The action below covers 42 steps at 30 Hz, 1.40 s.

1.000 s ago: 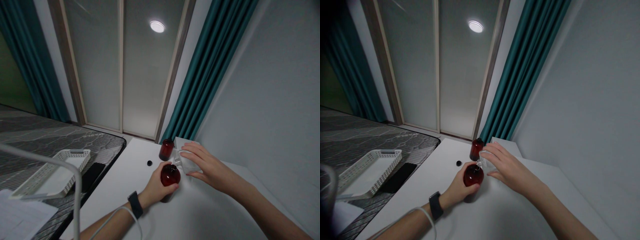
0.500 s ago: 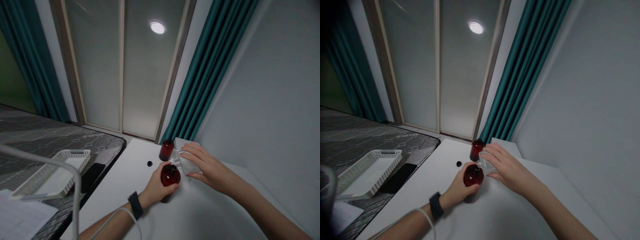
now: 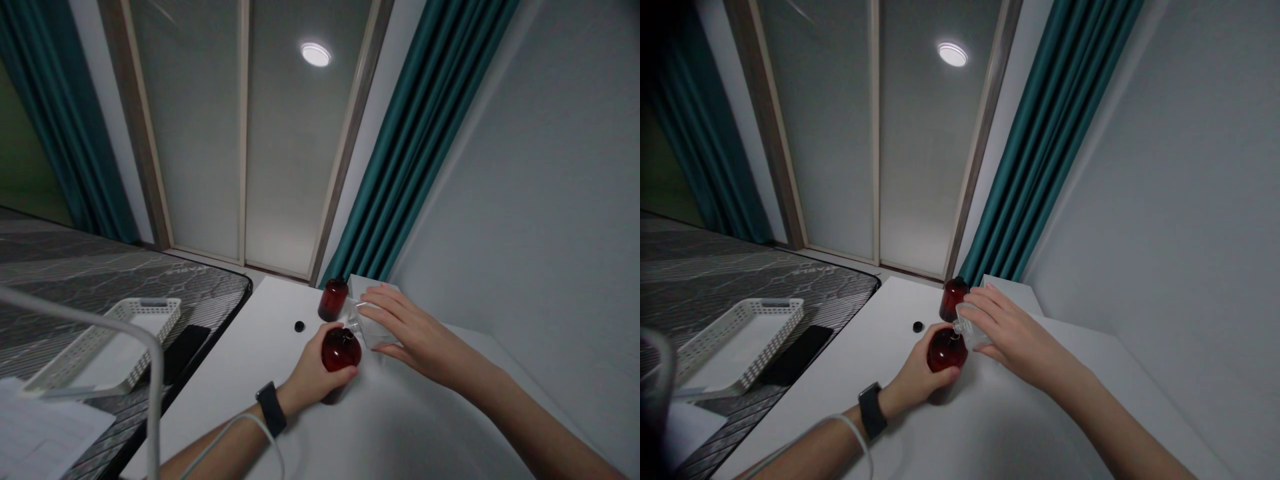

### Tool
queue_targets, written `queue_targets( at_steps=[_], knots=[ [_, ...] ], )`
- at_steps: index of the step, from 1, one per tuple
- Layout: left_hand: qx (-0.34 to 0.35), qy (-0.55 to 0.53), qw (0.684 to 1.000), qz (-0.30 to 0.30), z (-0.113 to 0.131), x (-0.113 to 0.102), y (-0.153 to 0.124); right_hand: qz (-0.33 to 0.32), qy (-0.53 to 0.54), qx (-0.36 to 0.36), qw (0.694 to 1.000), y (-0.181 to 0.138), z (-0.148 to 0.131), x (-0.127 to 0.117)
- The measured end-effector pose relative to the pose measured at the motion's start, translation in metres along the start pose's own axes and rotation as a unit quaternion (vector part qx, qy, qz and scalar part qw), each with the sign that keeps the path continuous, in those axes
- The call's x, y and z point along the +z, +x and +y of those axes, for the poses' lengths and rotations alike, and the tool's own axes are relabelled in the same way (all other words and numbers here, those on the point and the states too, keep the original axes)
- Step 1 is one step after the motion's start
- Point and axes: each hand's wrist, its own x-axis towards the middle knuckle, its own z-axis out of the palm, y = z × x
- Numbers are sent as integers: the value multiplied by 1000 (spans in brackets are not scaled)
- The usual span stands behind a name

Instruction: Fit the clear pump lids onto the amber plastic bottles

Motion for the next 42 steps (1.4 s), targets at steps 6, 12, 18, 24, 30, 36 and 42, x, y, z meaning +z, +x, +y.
queue_targets(
  at_steps=[6,12,18,24,30,36,42],
  knots=[
    [-3,-3,1000,-2,1,1,0,1,-8,-12,1000,3,-2,-2],
    [0,-5,1000,2,2,1,0,0,-8,-14,1000,4,-2,-3],
    [-5,-6,1000,0,4,1,0,-14,-25,-17,999,4,-3,-3],
    [-1,-1,1000,1,3,1,1,-9,-16,-14,1000,3,-3,-2],
    [-4,-6,1000,1,3,0,0,-4,-11,-10,1000,3,-3,-3],
    [-2,-11,1000,6,6,1,1,-16,-28,-21,999,5,-4,-5],
    [-3,-18,1000,5,5,1,1,-12,-28,-22,999,7,-5,-7]
  ],
)
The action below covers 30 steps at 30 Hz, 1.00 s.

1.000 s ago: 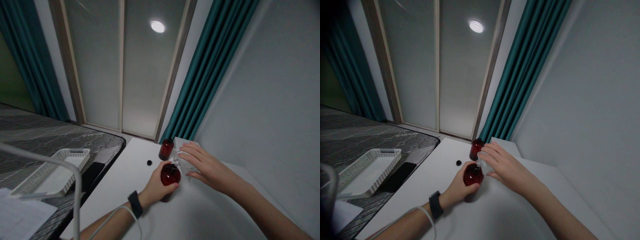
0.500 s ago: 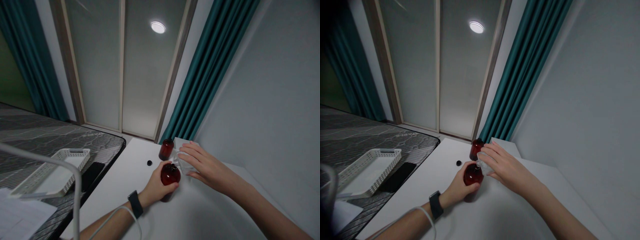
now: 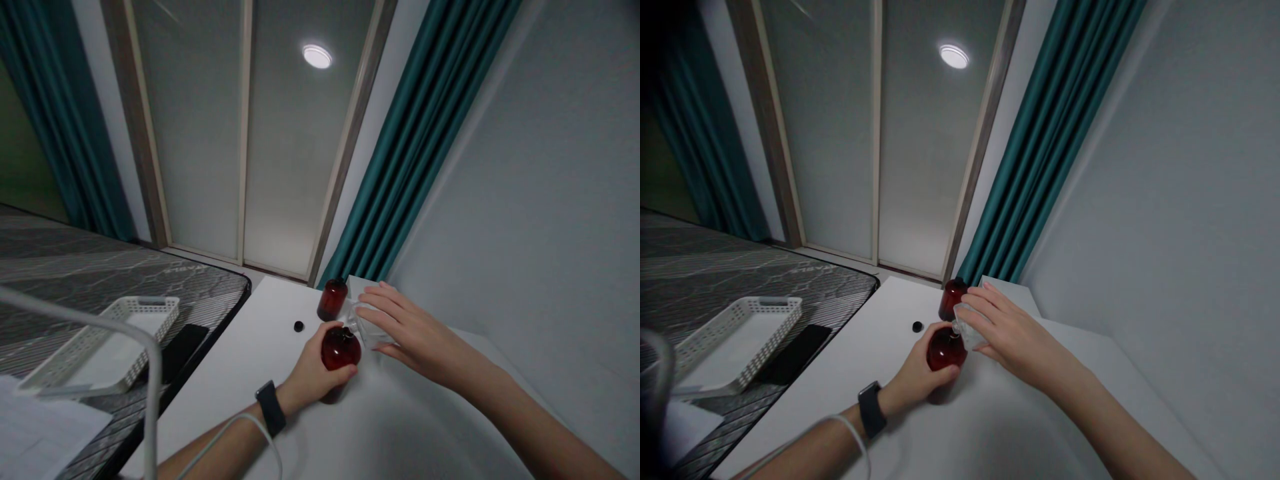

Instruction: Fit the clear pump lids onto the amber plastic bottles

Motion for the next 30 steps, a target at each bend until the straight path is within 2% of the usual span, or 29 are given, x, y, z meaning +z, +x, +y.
queue_targets(
  at_steps=[30],
  knots=[
    [-4,-3,1000,0,-1,0,-1,13,8,2,1000,1,1,1]
  ],
)
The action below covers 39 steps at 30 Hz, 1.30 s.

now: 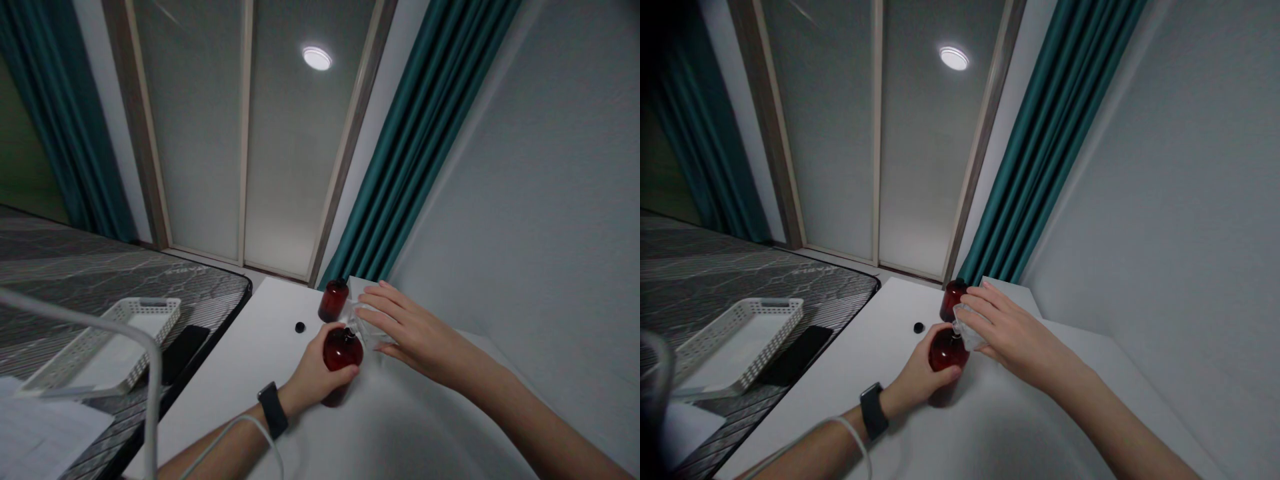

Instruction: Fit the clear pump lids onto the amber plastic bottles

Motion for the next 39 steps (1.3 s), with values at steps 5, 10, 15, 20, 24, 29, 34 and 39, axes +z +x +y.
queue_targets(
  at_steps=[5,10,15,20,24,29,34,39],
  knots=[
    [2,3,1000,1,1,-1,0,-5,-5,-6,1000,2,-1,-2],
    [6,-5,1000,-2,1,-1,0,-16,-12,-7,1000,3,-2,-3],
    [7,-2,1000,1,1,-1,0,-19,9,6,1000,1,-2,-3],
    [6,-1,1000,-5,3,-1,0,-23,53,38,998,-2,-3,-3],
    [6,-6,1000,-13,3,0,-1,-14,108,70,992,-10,-1,2],
    [1,-15,1000,-18,3,1,-1,7,195,194,961,-28,-3,17],
    [-10,-8,1000,-21,-1,0,0,73,310,316,894,-49,-13,46],
    [-8,29,999,-11,-12,-4,2,214,479,367,768,-66,-16,98]
  ],
)
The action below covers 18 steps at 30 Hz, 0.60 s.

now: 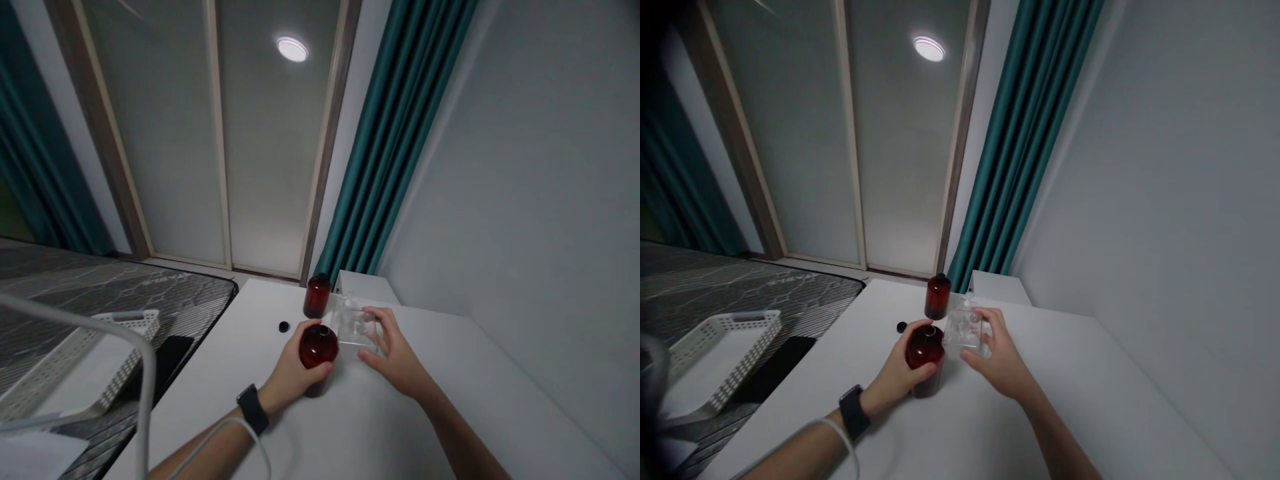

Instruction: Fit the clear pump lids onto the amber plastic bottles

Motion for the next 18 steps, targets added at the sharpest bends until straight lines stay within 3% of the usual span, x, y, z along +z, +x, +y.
queue_targets(
  at_steps=[5,9,14,18],
  knots=[
    [11,30,999,15,-8,-2,2,47,154,61,985,-7,50,15],
    [18,44,999,14,-18,1,3,98,175,80,976,-11,78,20],
    [11,29,1000,-3,-21,4,7,145,165,82,972,-13,91,18],
    [17,23,997,-69,-15,-6,18,130,163,92,974,-17,85,17]
  ],
)
